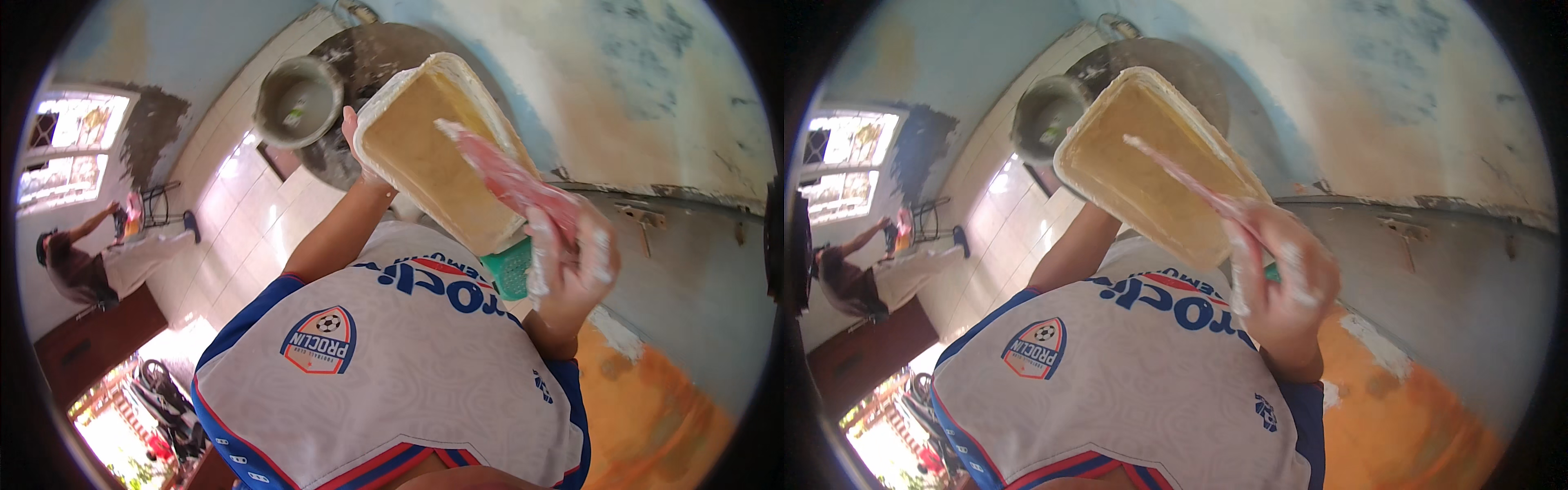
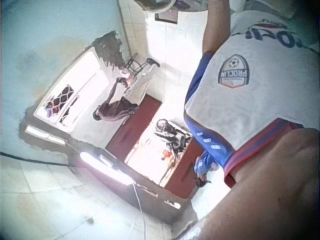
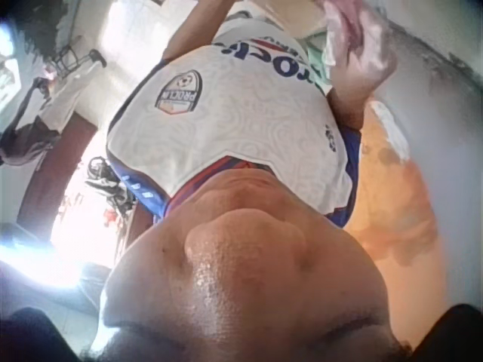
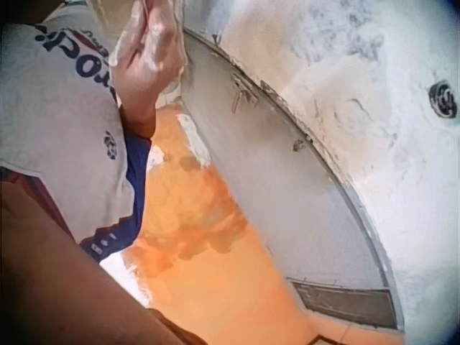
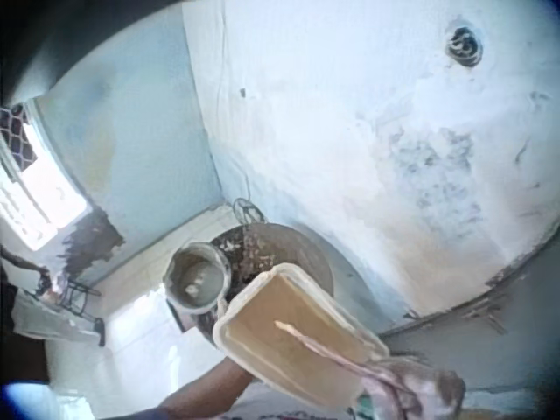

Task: The person applies a putty-like substance to a wall and ceiling corner using a red plastic spreader, then scrapes the tool clean inside a plastic container.

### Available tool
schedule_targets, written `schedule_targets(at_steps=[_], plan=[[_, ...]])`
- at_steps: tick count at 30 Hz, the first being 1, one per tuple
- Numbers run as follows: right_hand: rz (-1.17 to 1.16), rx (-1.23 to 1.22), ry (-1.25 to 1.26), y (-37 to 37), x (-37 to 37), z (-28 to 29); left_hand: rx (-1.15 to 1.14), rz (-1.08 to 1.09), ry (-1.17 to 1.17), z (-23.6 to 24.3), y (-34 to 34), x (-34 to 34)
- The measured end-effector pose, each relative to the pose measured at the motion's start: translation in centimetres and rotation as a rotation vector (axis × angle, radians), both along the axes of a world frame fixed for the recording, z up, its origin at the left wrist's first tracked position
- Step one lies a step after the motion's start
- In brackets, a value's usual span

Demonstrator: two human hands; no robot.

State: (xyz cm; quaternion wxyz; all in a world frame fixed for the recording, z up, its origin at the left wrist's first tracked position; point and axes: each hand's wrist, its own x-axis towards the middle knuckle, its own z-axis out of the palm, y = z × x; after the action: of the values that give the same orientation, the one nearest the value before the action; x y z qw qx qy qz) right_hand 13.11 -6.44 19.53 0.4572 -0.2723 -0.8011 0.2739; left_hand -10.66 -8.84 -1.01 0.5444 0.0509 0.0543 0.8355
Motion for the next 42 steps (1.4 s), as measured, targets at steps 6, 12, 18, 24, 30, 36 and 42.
schedule_targets(at_steps=[6, 12, 18, 24, 30, 36, 42], plan=[[0.069, -0.061, -0.351, -5.9, -6.8, -3.0, -0.057, 0.128, -0.004, -2.4, -8.2, -2.9], [0.082, -0.038, -0.338, -8.8, -9.2, -3.9, -0.113, 0.209, 0.163, -0.7, -11.7, -3.9], [0.063, -0.058, -0.397, -10.4, -10.6, -4.3, 0.003, 0.21, 0.062, -0.8, -12.2, -5.1], [0.026, -0.119, -0.381, -11.2, -11.3, -3.6, -0.048, 0.234, 0.088, -0.2, -11.3, -6.5], [0.0, -0.082, -0.419, -10.9, -12.8, -3.8, -0.225, 0.224, 0.184, 2.9, -11.4, -6.4], [0.027, -0.09, -0.347, -10.5, -13.4, -2.9, -0.191, 0.204, 0.19, 2.6, -10.9, -7.1], [0.071, -0.062, -0.4, -9.5, -14.6, -3.6, -0.271, 0.197, 0.217, 4.2, -11.3, -7.2]])
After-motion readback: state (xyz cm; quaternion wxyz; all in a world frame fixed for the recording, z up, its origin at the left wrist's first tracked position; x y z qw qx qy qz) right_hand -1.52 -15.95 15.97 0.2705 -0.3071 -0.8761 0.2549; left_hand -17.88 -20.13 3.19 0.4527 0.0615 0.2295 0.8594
